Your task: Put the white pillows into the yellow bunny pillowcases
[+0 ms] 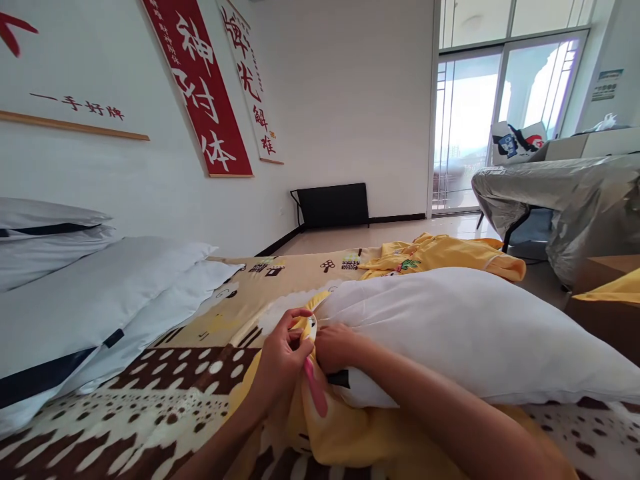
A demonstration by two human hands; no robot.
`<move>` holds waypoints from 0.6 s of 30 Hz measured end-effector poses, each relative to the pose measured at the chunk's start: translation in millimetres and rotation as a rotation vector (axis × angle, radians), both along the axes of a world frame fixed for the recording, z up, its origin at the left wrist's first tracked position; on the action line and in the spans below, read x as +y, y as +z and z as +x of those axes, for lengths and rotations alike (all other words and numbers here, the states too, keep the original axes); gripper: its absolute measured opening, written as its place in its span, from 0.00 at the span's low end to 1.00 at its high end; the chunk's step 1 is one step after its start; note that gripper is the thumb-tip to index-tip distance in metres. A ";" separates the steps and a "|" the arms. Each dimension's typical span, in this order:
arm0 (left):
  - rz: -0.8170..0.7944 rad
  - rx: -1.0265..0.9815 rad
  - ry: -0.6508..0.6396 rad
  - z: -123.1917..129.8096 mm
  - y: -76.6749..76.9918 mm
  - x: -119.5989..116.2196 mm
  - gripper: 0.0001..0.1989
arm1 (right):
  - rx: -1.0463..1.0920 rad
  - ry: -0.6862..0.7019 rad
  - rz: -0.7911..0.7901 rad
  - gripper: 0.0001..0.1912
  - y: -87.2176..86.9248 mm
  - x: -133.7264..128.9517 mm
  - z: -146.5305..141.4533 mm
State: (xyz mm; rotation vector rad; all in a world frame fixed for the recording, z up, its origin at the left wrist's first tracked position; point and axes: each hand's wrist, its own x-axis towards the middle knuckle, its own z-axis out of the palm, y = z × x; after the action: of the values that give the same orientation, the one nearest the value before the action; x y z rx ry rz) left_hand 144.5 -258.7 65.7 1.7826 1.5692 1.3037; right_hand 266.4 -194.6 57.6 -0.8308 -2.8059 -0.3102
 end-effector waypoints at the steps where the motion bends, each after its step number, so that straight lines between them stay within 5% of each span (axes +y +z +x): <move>1: 0.004 0.013 0.005 -2.2 1.5 1.8 0.19 | 0.018 0.032 -0.037 0.16 5.6 -0.2 10.1; 4: -0.013 0.068 0.001 -18.8 -4.4 5.7 0.15 | 0.122 0.050 -0.143 0.31 11.6 -19.1 49.4; 7: -0.073 0.107 -0.029 -35.8 -18.5 5.7 0.12 | 0.156 -0.059 0.022 0.44 -10.8 -56.1 85.9; 10: -0.114 0.109 -0.043 -37.2 -25.1 4.9 0.11 | 0.098 -0.207 0.353 0.39 -46.4 -78.0 108.9; 13: -0.098 0.088 -0.090 -21.0 -18.9 6.8 0.10 | 0.030 -0.246 0.535 0.32 -64.3 -68.4 117.6; 18: -0.035 -0.035 -0.160 20.8 3.8 16.9 0.09 | -0.129 -0.195 0.357 0.27 -31.4 -36.9 112.7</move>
State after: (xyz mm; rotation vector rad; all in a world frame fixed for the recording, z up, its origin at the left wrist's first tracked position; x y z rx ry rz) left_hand 165.3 -241.8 69.5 1.8134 1.3911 1.2185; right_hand 379.1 -231.5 26.2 -1.0257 -2.6623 -0.8937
